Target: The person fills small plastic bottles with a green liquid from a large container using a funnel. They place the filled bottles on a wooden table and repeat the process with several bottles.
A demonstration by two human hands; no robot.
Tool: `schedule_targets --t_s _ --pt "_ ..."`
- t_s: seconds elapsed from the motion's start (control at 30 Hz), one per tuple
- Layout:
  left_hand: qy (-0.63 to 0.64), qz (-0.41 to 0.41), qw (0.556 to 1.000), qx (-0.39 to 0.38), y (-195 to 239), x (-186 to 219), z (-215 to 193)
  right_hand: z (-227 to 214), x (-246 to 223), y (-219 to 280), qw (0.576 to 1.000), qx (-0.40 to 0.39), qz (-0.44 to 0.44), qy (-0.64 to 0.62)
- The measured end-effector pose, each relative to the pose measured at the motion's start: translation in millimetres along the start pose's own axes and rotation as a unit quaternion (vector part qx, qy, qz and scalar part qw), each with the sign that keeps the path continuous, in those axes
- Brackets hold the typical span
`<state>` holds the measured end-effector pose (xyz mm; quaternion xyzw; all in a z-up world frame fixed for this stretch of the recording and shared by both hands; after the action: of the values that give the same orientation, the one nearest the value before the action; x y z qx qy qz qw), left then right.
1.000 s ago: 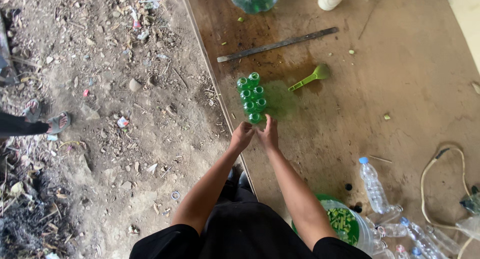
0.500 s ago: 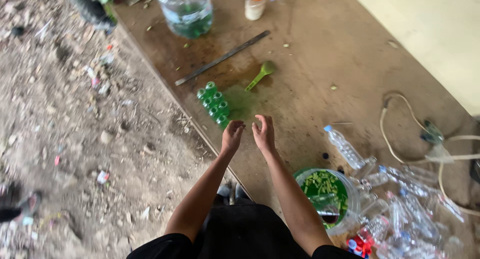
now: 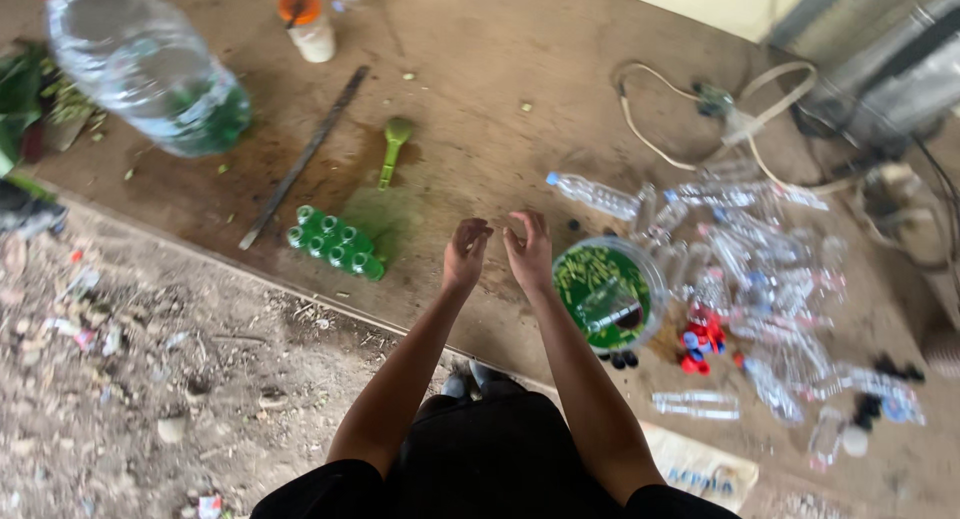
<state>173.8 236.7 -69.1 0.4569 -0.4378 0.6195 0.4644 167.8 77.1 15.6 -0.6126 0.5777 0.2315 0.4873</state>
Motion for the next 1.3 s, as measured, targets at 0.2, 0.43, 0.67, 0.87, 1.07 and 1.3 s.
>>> schedule_targets --t_s 0.2,0.43,0.67,0.87,1.07,1.3 --pt "-0.042 -0.035 0.993 -0.101 25 -21 67 -78 10 25 0.994 0.098 0.047 -0.003" --pt "0.053 -0.021 0.975 -0.214 63 -23 151 -161 19 63 0.981 0.184 0.046 0.045" --pt "0.012 -0.03 0.955 -0.294 106 -5 229 -236 39 102 0.965 0.247 0.082 0.016" --pt "0.001 -0.046 0.936 -0.35 161 4 306 -311 65 146 0.946 0.303 0.11 0.039" --pt "0.007 -0.012 0.927 -0.375 212 -2 377 -378 96 174 0.941 0.305 0.14 0.053" --pt "0.029 -0.047 0.942 -0.331 240 -31 416 -415 139 170 0.956 0.259 0.136 0.021"
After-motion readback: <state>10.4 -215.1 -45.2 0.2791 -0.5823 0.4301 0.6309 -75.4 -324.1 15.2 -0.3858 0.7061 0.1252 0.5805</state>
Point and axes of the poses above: each hand's wrist, its own y-axis away from the middle knuckle, its own z-axis out of the palm, x = y × z, the point moved 10 cm from there along -y, towards the middle knuckle, and after that the axes turned 4 degrees about x, right-handed, at the moved point
